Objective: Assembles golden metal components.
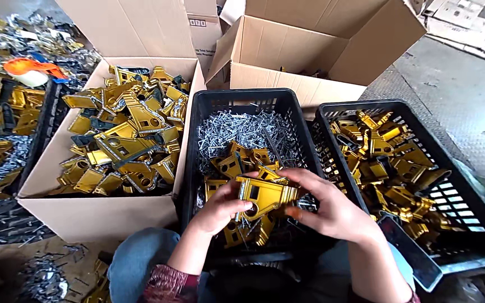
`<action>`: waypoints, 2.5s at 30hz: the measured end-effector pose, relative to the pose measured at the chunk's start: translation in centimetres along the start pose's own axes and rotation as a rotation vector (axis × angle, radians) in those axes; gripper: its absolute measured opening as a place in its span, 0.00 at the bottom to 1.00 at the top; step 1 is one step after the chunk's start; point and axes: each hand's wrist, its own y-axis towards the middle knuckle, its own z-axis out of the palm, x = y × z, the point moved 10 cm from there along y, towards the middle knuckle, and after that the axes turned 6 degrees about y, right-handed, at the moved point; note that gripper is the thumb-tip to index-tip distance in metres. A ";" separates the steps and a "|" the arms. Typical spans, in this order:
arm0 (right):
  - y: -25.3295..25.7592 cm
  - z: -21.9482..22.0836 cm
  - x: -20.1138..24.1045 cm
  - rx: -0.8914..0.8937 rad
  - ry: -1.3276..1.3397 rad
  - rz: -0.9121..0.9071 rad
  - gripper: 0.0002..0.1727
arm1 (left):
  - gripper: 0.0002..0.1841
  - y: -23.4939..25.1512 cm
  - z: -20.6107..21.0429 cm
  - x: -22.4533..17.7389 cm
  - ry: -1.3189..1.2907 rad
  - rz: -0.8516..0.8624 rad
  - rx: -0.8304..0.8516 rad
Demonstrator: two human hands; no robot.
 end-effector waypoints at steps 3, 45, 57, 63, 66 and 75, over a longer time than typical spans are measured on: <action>-0.2 0.7 -1.3 0.044 -0.077 0.102 0.42 | 0.34 -0.1 0.1 -0.8 0.058 0.052 0.006; 0.3 14.4 -4.8 -0.017 1.400 0.827 0.38 | 0.32 -0.7 -1.3 -1.1 0.249 0.238 -0.441; 1.9 1.9 -2.0 -0.436 0.405 -0.049 0.21 | 0.38 -2.5 -1.0 -3.2 0.825 0.392 -0.699; 1.2 1.2 -2.9 -0.530 0.291 0.030 0.15 | 0.47 -2.1 0.5 -1.8 0.872 0.306 -0.541; 1.2 0.9 -2.4 -0.540 0.224 0.003 0.15 | 0.46 -2.0 0.4 -1.7 0.798 0.280 -0.510; 1.6 0.2 -1.2 -0.591 -0.266 -0.190 0.10 | 0.42 -2.3 -2.8 0.0 0.208 -0.109 -0.581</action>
